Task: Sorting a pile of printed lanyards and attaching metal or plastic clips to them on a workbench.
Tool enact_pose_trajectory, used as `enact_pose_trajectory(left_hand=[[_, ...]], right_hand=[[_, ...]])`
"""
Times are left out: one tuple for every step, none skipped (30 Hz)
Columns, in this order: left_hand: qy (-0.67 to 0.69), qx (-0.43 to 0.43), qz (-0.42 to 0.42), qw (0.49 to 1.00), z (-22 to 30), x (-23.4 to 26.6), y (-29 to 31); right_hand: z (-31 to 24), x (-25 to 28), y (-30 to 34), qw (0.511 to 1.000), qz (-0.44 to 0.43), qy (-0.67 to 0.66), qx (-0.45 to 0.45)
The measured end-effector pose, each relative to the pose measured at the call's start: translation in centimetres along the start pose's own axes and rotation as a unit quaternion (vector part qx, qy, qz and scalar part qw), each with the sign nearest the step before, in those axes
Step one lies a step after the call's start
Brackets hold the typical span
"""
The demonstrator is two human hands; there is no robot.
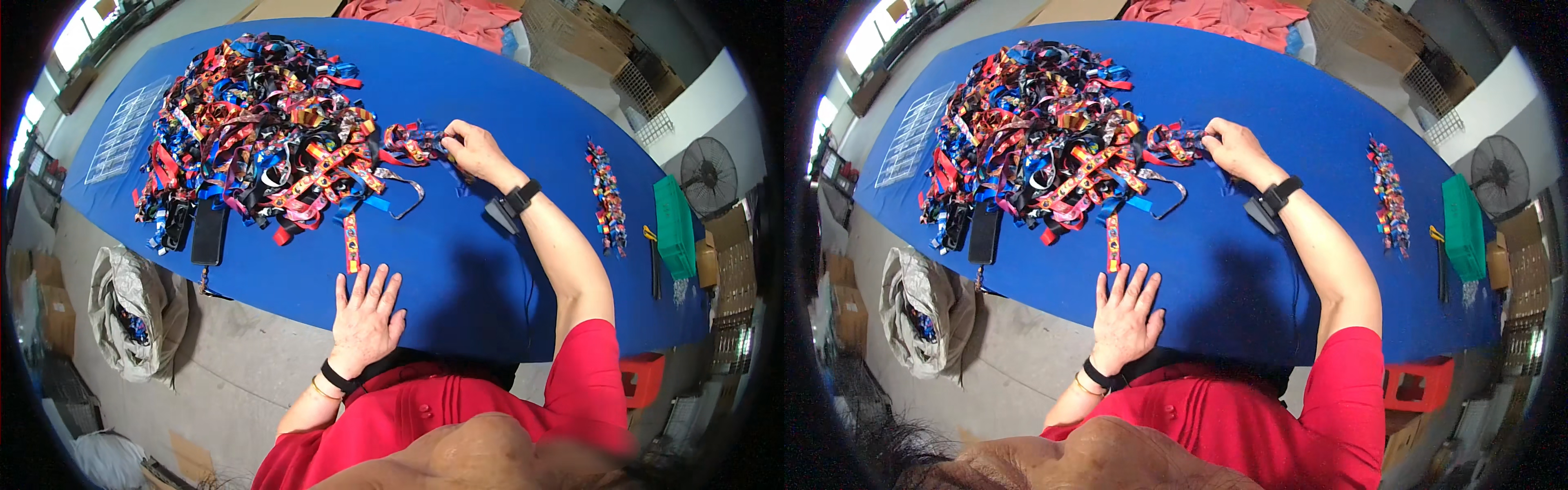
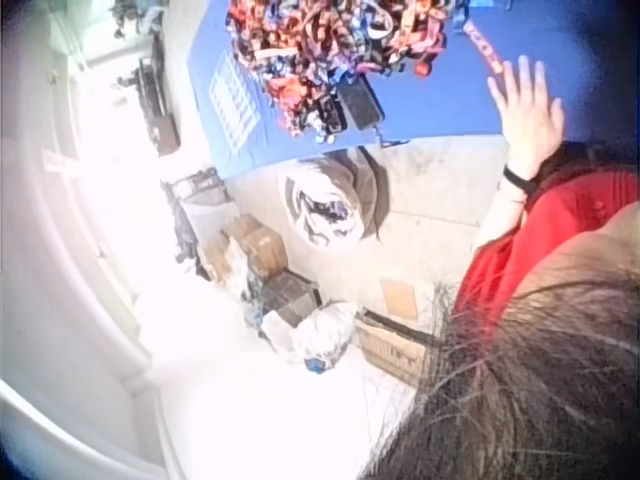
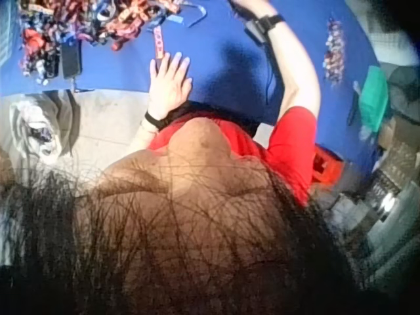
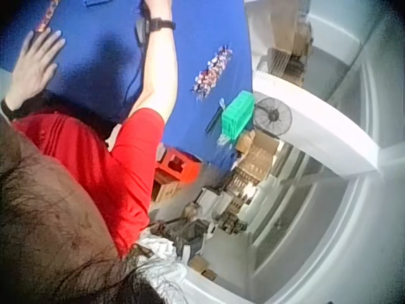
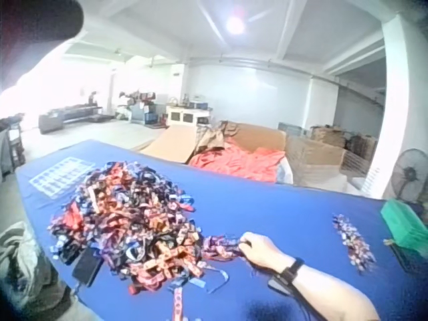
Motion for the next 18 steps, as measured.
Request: enact_pose_trajectory(left_hand=[[-0.005, 0.001, -0.002, 1.0, 0.0, 0.1, -0.1], [-0.008, -0.001, 0.0, 1.0, 0.0, 0.1, -0.1], [-0.01, -0.004, 0.0, 1.0, 0.1, 0.1, -0.2], [-0.015, -0.002, 0.0, 1.0, 0.1, 0.0, -0.1], [-0.02, -0.001, 0.003, 1.0, 0.0, 0.0, 0.0], [-0.022, -0.003, 0.0, 1.0, 0.2, 0.0, -0.2], [-0.027, -0.002, 0.003, 1.0, 0.2, 0.0, -0.2], [-0.031, -0.002, 0.006, 0.999, 0.2, 0.0, -0.2], [-0.038, -0.005, 0.009, 0.999, 0.3, 0.0, -0.3], [-0.041, -0.005, 0.01, 0.999, 0.4, 0.0, -0.3], [-0.045, -0.006, 0.011, 0.999, 0.5, -0.1, -0.3], [-0.049, -0.007, 0.012, 0.999, 0.5, -0.1, -0.3], [-0.05, -0.008, 0.015, 0.999, 0.6, -0.1, -0.3], [-0.053, -0.011, 0.011, 0.998, 0.7, -0.2, -0.2], [-0.057, -0.009, 0.009, 0.998, 0.7, -0.2, -0.2], [-0.061, -0.007, 0.008, 0.998, 0.7, -0.3, -0.2], [-0.062, -0.008, 0.008, 0.998, 0.7, -0.5, -0.2], [-0.064, -0.009, 0.006, 0.998, 0.7, -0.6, -0.1]], right_hand=[[0.8, -0.2, 1.1, 0.998, -0.028, -0.032, -0.036], [1.6, -0.4, 2.4, 0.994, -0.055, -0.064, -0.072], [2.1, -0.6, 4.0, 0.995, -0.047, -0.068, -0.05], [1.7, -1.2, 5.9, 0.986, -0.095, -0.113, -0.084], [1.8, -1.7, 7.6, 0.979, -0.114, -0.135, -0.105], [2.1, -1.9, 9.4, 0.971, -0.129, -0.155, -0.131], [2.1, -2.1, 10.9, 0.966, -0.154, -0.137, -0.159], [1.9, -1.8, 12.3, 0.96, -0.164, -0.126, -0.186], [2.4, -1.7, 13.4, 0.96, -0.162, -0.127, -0.19], [2.9, -1.6, 14.3, 0.959, -0.16, -0.129, -0.193], [3.4, -1.4, 14.8, 0.958, -0.159, -0.134, -0.196], [3.9, -1.2, 15.3, 0.955, -0.156, -0.151, -0.202], [4.3, -1.1, 15.7, 0.951, -0.153, -0.167, -0.208], [4.6, -0.9, 16.2, 0.95, -0.151, -0.173, -0.21], [5.0, -0.7, 16.5, 0.949, -0.146, -0.177, -0.217], [5.4, -0.5, 16.8, 0.947, -0.14, -0.181, -0.224], [5.5, -0.1, 17.1, 0.945, -0.138, -0.199, -0.22], [5.7, 0.1, 17.4, 0.944, -0.138, -0.202, -0.22]])
Point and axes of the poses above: each hand's wrist, its own y-axis away from the middle knuckle, its own x-axis out of the back of the hand, z = x × y, the point moved 8 cm from there along -y, towards the middle knuckle, and after that the axes turned 9 degrees about -x, right-handed, at the moved point
